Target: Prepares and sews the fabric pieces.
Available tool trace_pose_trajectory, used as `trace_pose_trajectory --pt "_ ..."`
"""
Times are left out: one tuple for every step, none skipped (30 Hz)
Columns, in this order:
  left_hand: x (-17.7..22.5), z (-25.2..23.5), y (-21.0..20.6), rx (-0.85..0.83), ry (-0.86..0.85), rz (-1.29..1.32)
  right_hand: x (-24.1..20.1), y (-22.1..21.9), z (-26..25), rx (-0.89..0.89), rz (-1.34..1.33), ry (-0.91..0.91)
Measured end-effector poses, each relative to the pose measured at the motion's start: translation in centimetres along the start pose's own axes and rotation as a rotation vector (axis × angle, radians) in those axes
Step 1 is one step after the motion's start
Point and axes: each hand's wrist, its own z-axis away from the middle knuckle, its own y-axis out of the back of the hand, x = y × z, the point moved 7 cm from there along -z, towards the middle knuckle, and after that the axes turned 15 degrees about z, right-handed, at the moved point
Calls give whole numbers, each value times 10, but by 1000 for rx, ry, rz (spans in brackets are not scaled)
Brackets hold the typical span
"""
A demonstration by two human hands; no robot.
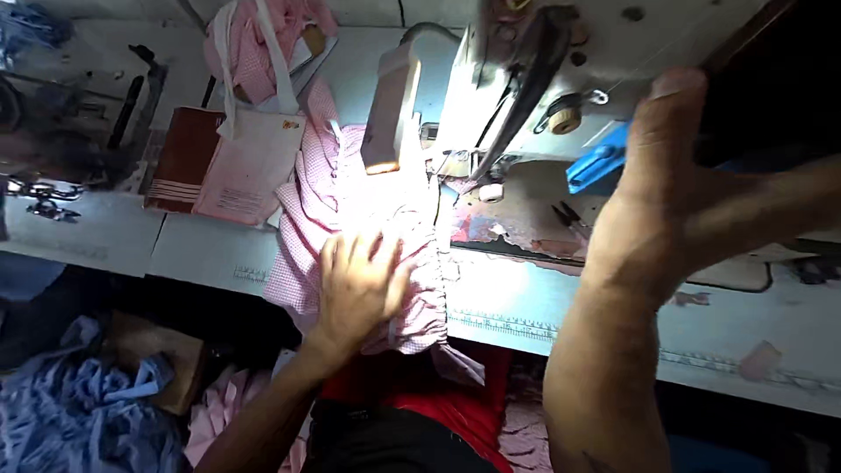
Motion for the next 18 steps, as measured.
trace_pose_trajectory --pt "-13 -18 -2 -8 -20 2 -1 -1 1 9 1 -9" --pt "-27 -32 -9 -59 -21 7 -3 -1 2 12 -1 -20" --pt "-38 -38 -20 -143 9 -3 -4 -1 3 16 -5 -26" --pt "-47 -38 -32 -218 56 -26 -6 -2 2 28 -11 -28" --pt "-51 -33 -40 -252 92 -59 -7 -3 0 50 -19 -33" --pt "-49 -24 -44 -261 115 -75 -10 -4 -3 76 -23 -48" --pt "-43 -10 -44 -260 132 -83 -11 -3 -4 76 -25 -63" --pt "-34 9 -42 -255 151 -84 -10 0 -1 55 -24 -73" --pt "-26 28 -38 -261 173 -83 -10 7 7 32 -37 -59" --pt "-18 45 -34 -263 180 -78 -9 15 21 -1 -62 -19" --pt "-10 58 -29 -251 169 -72 -10 25 41 -39 -74 56" --pt "-3 67 -21 -215 136 -61 -16 32 63 -65 -79 171" --pt "4 70 -12 -169 92 -28 -25 32 89 -125 -113 301" --pt "7 66 -3 -122 37 36 -33 23 119 -263 -151 427" --pt "4 57 5 -86 -28 104 -40 7 149 -437 -186 552" --pt "-5 46 11 -69 -91 143 -44 -9 176 -602 -183 671" --pt "-17 34 11 -76 -130 170 -42 -25 197 -779 -99 760" --pt "-32 22 8 -92 -146 191 -36 -34 208 -892 1 800"
